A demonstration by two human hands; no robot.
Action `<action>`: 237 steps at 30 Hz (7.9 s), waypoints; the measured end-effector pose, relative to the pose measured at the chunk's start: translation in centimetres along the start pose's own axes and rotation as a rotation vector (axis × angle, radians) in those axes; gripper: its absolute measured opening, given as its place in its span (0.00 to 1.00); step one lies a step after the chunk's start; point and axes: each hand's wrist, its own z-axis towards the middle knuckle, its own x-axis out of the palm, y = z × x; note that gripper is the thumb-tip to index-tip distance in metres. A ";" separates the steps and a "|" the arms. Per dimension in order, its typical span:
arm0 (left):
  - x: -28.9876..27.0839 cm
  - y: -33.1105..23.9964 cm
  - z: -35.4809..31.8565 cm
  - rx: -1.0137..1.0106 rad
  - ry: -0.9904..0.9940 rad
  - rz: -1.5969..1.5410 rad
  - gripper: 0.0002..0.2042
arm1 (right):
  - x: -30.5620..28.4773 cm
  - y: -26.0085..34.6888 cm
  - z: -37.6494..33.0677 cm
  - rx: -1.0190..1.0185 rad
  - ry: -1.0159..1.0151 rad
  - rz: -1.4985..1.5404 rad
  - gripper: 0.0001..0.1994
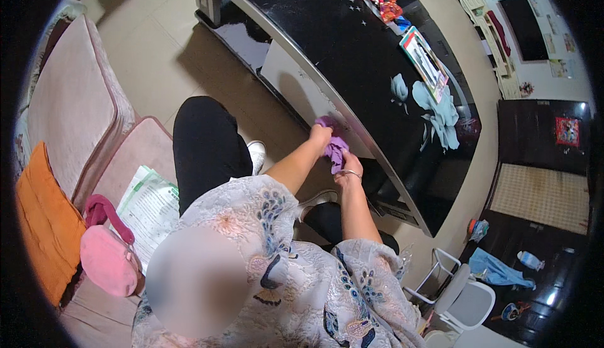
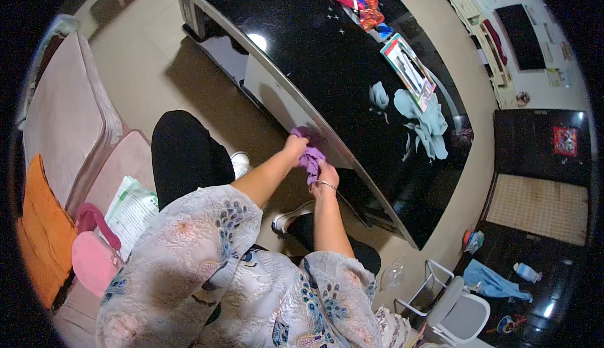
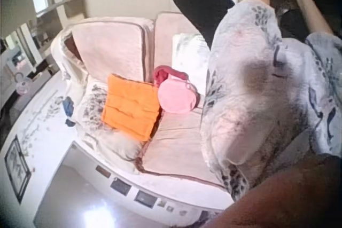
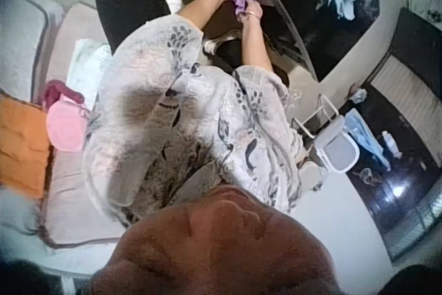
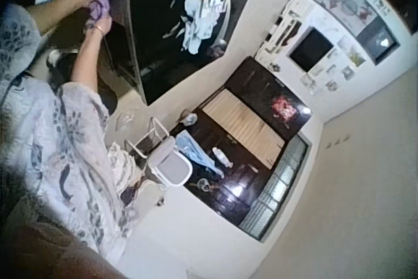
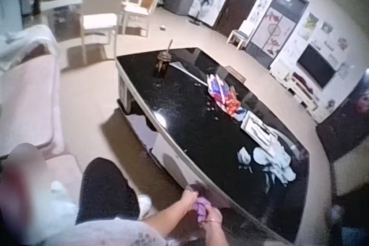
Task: The person wipes the surface of a black coffee table using a purple cloth. They move items such as a book and a decorative flower aside to clean underneath them, then return the items to their original positions. The person also wipes the side edge of the table.
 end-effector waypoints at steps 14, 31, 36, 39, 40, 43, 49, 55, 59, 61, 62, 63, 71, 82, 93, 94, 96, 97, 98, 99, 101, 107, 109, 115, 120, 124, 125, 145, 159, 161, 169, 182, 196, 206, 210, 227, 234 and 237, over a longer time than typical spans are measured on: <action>-3.1 -7.3 3.3 0.078 0.138 -0.764 0.12 | 7.6 1.6 8.1 0.453 0.324 0.128 0.09; -9.4 -2.2 15.0 0.101 -0.301 -0.501 0.22 | 18.5 -2.0 5.9 0.216 0.257 -0.162 0.24; -10.2 -11.0 15.7 0.257 -0.224 -0.678 0.23 | 23.5 -1.5 10.1 0.157 0.350 -0.149 0.16; -12.8 -9.8 16.8 0.196 -0.300 -0.441 0.24 | 24.1 -2.7 9.6 0.138 0.363 -0.182 0.20; -12.4 -9.3 17.0 0.138 -0.294 -0.422 0.24 | 22.7 -3.4 10.6 0.140 0.393 -0.171 0.21; -14.9 -2.1 21.0 0.033 -0.254 -0.202 0.19 | 18.8 -8.4 14.5 0.081 0.517 -0.185 0.24; -10.2 8.2 17.8 0.039 -0.199 -0.195 0.21 | 10.6 -8.5 13.3 -0.091 0.415 -0.854 0.25; -9.5 -8.2 16.0 0.358 -0.303 -0.462 0.15 | 21.6 -2.2 9.1 0.043 0.170 -0.224 0.17; -7.3 -10.1 11.3 0.318 -0.139 -0.497 0.11 | 21.3 -1.7 9.0 0.026 0.233 -0.019 0.18; -5.1 -6.4 10.9 0.294 -0.239 -0.409 0.13 | 18.3 0.2 6.2 0.082 0.287 0.121 0.23; -3.5 -3.9 10.8 0.261 -0.275 -0.376 0.13 | 15.0 -1.3 8.1 0.077 0.291 0.067 0.22; -3.9 0.0 11.3 0.212 -0.270 -0.375 0.15 | 13.4 -1.6 6.4 0.126 0.441 0.278 0.22; 7.1 8.5 -2.0 -0.296 0.004 -0.515 0.18 | -5.5 0.9 2.2 0.031 -0.322 0.324 0.13; 3.3 -1.1 -2.5 0.055 0.053 -0.488 0.10 | 1.1 -0.9 4.7 0.120 0.138 0.636 0.15; -0.2 -4.0 0.6 0.131 0.097 -0.577 0.14 | 6.6 -1.1 5.6 0.255 0.065 0.807 0.14; 0.5 -1.9 0.2 0.045 0.116 -0.621 0.12 | 4.5 -0.2 4.5 0.252 0.005 0.828 0.13; 2.6 3.0 -0.3 -0.107 0.090 -0.596 0.11 | -1.2 -1.3 5.1 0.089 -0.020 0.838 0.13; 3.2 5.4 -0.1 -0.149 0.113 -0.622 0.10 | -3.2 -1.5 4.9 -0.002 -0.048 0.810 0.12; 4.1 7.8 -0.3 -0.258 0.119 -0.570 0.11 | -6.1 -1.6 4.8 -0.102 -0.095 0.774 0.12; 5.0 10.1 -0.6 -0.280 0.133 -0.557 0.11 | -9.5 -2.3 5.6 -0.084 -0.131 0.657 0.13; 5.9 13.2 -1.1 -0.320 0.144 -0.606 0.12 | -10.1 -1.0 3.2 -0.183 -0.138 0.644 0.13; 4.0 12.8 3.0 -0.466 0.175 -0.748 0.15 | -5.8 -3.1 6.1 0.063 -0.234 0.580 0.16; -2.8 14.7 9.8 -0.215 0.416 -0.589 0.18 | -1.4 -5.2 7.9 0.243 -0.023 0.602 0.17; -4.7 7.3 13.3 -0.128 0.157 -0.864 0.16 | 3.4 -9.4 16.4 0.244 0.534 0.651 0.20; -11.9 -7.0 17.6 0.092 -0.037 -0.771 0.15 | 19.4 -7.0 13.9 0.268 0.594 0.313 0.18; -12.2 -16.4 14.2 0.283 -0.084 -0.747 0.15 | 26.5 -3.1 9.7 0.346 0.472 0.161 0.13; -11.1 -18.1 13.1 0.291 -0.093 -0.708 0.15 | 27.1 -2.3 9.5 0.356 0.432 0.165 0.12; -6.2 -8.7 -6.6 -0.083 0.569 -0.694 0.22 | 2.8 0.8 -4.1 -0.144 0.226 0.239 0.10; 8.5 -10.4 -11.2 -0.077 0.886 -0.235 0.15 | -9.6 11.2 -11.4 -1.211 -0.318 -0.212 0.09; 11.0 -10.2 -11.3 0.109 0.743 0.042 0.15 | -12.4 13.1 -9.8 -1.157 -0.322 -0.417 0.10; 9.0 -8.2 -3.6 1.009 0.218 0.654 0.15 | -16.7 10.6 -3.1 -0.917 -0.417 -0.549 0.17; 10.3 -9.1 -0.8 1.534 0.126 1.162 0.17 | -3.5 16.2 -1.9 -0.672 -0.126 -1.357 0.34; 10.0 -9.1 -1.2 1.590 -0.074 1.414 0.18 | -35.7 14.5 3.0 -0.115 -0.781 -1.095 0.35; 10.3 -9.7 -0.6 1.723 -0.100 1.427 0.17 | -24.2 10.7 -3.5 -0.418 -0.586 -1.136 0.34; 10.0 -9.2 0.2 1.654 -0.103 1.438 0.17 | -30.3 9.4 -3.7 -0.354 -0.575 -1.154 0.31; 10.3 -9.0 -1.1 1.576 -0.176 1.629 0.21 | -39.3 14.2 3.7 -0.179 -0.678 -1.190 0.32; 10.5 -8.8 -2.2 1.548 -0.183 1.651 0.19 | -37.7 20.6 11.9 -0.176 -0.681 -1.183 0.32; 11.1 -8.8 -2.7 1.527 -0.141 1.619 0.19 | -35.4 25.1 14.7 -0.167 -0.662 -1.169 0.32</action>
